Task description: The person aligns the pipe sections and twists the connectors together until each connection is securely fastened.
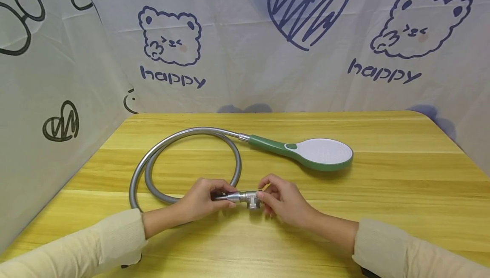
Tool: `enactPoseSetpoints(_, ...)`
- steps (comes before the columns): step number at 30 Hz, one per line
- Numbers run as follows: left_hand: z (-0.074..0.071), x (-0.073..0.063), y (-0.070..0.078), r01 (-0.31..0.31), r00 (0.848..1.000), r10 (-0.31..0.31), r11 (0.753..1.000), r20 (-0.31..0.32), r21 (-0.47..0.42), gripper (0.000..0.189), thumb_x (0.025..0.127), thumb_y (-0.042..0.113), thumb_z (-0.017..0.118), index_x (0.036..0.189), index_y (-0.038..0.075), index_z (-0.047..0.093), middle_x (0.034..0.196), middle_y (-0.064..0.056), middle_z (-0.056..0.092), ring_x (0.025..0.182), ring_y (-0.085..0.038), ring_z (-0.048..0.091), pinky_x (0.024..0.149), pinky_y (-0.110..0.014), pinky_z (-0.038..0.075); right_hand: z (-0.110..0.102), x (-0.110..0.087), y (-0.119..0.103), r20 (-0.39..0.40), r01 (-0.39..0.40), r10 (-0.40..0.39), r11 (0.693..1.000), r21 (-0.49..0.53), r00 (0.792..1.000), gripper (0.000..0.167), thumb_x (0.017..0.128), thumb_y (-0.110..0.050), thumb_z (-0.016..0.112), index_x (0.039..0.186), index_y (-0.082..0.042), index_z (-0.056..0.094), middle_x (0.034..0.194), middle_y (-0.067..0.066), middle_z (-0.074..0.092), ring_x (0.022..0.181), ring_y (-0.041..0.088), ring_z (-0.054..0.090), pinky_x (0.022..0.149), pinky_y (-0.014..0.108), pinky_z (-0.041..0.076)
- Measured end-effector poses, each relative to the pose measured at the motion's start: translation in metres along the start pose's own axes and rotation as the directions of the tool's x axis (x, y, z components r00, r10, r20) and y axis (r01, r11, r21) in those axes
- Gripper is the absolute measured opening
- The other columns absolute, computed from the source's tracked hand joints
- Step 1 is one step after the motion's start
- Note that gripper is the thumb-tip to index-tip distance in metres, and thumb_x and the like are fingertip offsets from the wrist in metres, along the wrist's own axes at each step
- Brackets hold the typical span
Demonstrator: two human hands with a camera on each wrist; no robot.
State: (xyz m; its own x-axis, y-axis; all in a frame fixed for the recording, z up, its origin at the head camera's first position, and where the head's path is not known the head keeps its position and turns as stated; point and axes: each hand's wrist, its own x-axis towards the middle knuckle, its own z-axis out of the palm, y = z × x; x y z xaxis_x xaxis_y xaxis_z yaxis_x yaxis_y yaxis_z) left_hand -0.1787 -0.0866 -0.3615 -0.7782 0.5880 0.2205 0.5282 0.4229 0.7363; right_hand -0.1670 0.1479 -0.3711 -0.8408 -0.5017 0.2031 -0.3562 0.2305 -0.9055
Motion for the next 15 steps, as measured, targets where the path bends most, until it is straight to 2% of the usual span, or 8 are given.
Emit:
enactPoseSetpoints(4, -0.0002, -0.0006, -0.0004, -0.004, 1.0, 0.004, 1.0, 0.0, -0.007, 0.019, 0.078, 0.007, 0.072, 0.095, -0.001, 0.068, 0.088, -0.012, 0.07, 0.074, -0.009, 0.065, 0.065, -0.014, 0.052, -0.0002, -0.0002, 0.0005, 0.015, 0.038, -0.039, 0.998, 0.043, 0.999, 0.016, 0.093, -0.006, 0.054, 0.098, 0.009, 0.052, 0.075, 0.023, 0.059, 0.058, 0.012, 0.061, 0.052, 0.03, 0.053)
enactPoseSetpoints(15, -0.0002, -0.0015, -0.0008, -0.007, 1.0, 0.007, 1.0, -0.001, 0.002, 0.019, 0.079, 0.009, 0.072, 0.095, 0.0, 0.068, 0.089, -0.011, 0.07, 0.076, -0.011, 0.065, 0.066, -0.014, 0.051, -0.0044, -0.0031, 0.0014, 0.1, 0.072, -0.081, 0.993, 0.089, 0.992, 0.021, 0.092, 0.0, 0.054, 0.106, 0.012, 0.046, 0.086, 0.023, 0.055, 0.068, 0.008, 0.059, 0.057, 0.028, 0.053)
